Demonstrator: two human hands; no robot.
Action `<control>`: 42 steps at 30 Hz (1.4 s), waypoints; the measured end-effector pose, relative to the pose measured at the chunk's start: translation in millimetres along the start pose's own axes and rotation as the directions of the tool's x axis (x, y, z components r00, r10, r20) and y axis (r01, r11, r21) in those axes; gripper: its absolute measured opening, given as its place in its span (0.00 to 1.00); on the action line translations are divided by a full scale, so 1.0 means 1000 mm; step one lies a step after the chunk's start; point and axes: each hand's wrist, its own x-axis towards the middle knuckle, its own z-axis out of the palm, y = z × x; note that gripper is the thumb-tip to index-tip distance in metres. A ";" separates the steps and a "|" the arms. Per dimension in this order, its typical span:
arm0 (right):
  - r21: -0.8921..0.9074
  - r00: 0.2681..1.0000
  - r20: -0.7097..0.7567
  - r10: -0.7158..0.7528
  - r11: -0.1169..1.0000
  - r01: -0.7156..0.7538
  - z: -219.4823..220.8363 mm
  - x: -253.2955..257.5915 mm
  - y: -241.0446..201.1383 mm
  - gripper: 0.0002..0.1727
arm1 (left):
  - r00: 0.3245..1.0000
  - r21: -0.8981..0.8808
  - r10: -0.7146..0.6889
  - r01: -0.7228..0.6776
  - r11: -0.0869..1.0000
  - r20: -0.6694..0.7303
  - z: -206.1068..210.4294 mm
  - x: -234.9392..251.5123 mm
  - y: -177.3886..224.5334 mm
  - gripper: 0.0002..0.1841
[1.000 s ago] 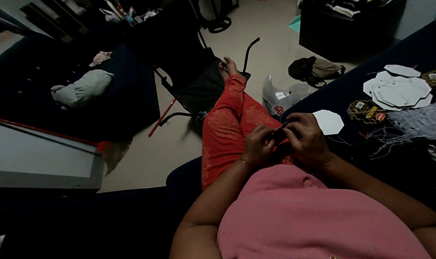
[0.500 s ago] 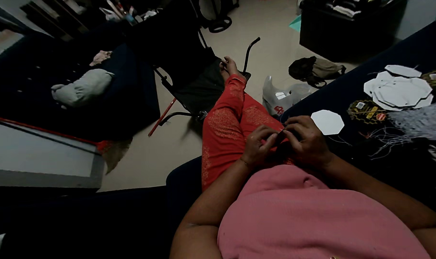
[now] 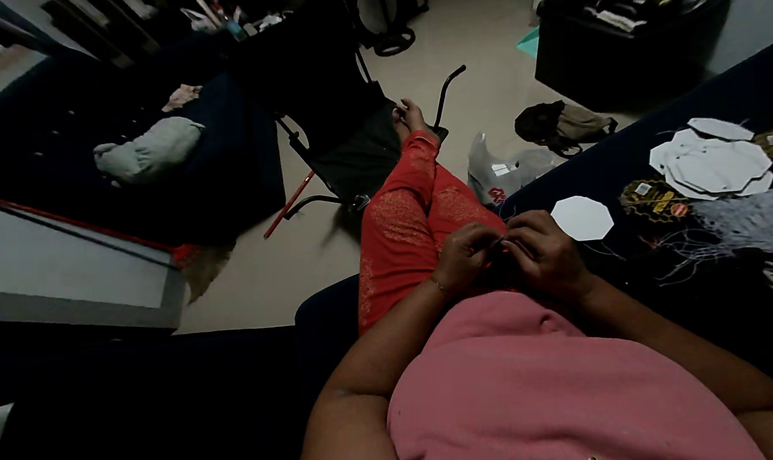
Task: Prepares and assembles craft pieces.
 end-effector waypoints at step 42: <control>0.204 1.000 -0.004 -0.019 0.979 0.019 -0.012 0.005 0.009 0.12 | 0.979 -0.113 -0.203 0.199 0.973 -0.017 -0.007 0.001 -0.008 0.09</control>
